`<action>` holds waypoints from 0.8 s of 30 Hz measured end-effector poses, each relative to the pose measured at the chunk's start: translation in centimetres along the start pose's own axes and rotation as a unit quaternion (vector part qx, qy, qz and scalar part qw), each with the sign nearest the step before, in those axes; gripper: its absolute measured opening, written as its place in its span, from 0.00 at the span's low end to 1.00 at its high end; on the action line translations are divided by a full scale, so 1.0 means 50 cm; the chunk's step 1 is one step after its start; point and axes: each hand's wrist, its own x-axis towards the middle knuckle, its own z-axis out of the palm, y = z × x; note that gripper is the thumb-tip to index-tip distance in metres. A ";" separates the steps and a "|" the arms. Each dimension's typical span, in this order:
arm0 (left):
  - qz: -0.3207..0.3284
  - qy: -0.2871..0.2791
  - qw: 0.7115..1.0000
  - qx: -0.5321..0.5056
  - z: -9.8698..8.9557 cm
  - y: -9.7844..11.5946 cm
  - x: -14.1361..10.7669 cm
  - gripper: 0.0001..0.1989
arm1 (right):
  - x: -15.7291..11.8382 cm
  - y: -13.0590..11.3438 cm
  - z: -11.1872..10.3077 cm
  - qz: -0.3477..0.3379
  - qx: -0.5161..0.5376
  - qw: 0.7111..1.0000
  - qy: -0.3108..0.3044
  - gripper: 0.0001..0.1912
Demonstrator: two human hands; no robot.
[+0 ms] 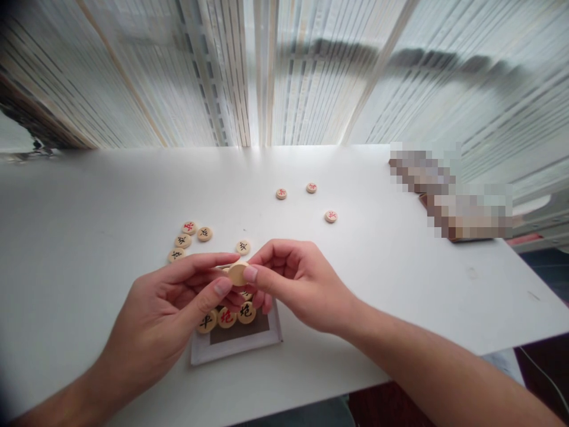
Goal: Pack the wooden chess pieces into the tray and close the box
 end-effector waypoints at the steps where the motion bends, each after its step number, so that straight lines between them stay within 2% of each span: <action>1: -0.003 -0.005 1.000 -0.005 0.000 0.000 -0.001 0.11 | 0.001 0.002 -0.001 0.006 0.005 1.000 -0.005 0.14; 7: -0.015 -0.027 0.999 -0.028 0.001 0.000 -0.009 0.11 | 0.001 0.010 -0.005 0.045 0.010 0.999 -0.023 0.18; 14: -0.027 -0.028 0.999 -0.033 0.000 0.005 -0.005 0.11 | -0.001 0.007 -0.006 0.059 0.013 0.997 -0.040 0.19; 24: 0.043 -0.049 0.997 0.038 0.000 0.000 -0.009 0.11 | -0.006 0.001 -0.003 0.081 0.026 0.995 -0.054 0.19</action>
